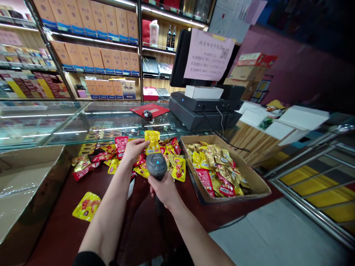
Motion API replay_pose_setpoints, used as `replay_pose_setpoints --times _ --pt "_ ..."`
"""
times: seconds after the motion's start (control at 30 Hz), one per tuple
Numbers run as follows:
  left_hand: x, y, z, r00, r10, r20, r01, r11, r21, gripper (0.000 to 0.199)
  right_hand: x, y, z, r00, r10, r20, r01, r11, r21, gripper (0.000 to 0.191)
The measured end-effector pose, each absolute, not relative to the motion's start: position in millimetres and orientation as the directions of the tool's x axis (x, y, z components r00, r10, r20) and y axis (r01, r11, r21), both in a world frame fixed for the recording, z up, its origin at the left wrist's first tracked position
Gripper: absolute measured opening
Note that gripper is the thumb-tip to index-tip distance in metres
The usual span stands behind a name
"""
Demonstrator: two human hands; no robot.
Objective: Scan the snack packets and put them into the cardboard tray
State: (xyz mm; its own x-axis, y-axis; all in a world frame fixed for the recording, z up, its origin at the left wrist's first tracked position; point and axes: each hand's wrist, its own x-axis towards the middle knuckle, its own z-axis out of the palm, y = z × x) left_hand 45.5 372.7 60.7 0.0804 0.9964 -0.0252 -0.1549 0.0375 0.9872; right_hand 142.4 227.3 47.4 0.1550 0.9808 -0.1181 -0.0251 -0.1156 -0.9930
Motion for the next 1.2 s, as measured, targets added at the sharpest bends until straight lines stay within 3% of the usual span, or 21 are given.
replay_pose_setpoints --times 0.7,1.0,1.2 --pt "47.1 372.9 61.4 0.088 0.996 -0.023 -0.152 0.036 0.988 0.047 145.7 242.2 51.1 0.159 0.977 -0.144 -0.059 -0.136 -0.989 0.015" --pt "44.1 373.9 60.3 0.084 0.996 0.007 -0.104 0.002 0.995 0.039 145.6 243.3 48.6 0.154 0.981 -0.114 -0.056 -0.107 -0.993 0.014" --pt "45.3 371.8 62.2 0.092 0.996 -0.013 -0.132 0.025 0.991 0.040 145.2 240.1 56.1 0.152 0.973 -0.174 -0.066 -0.165 -0.984 0.014"
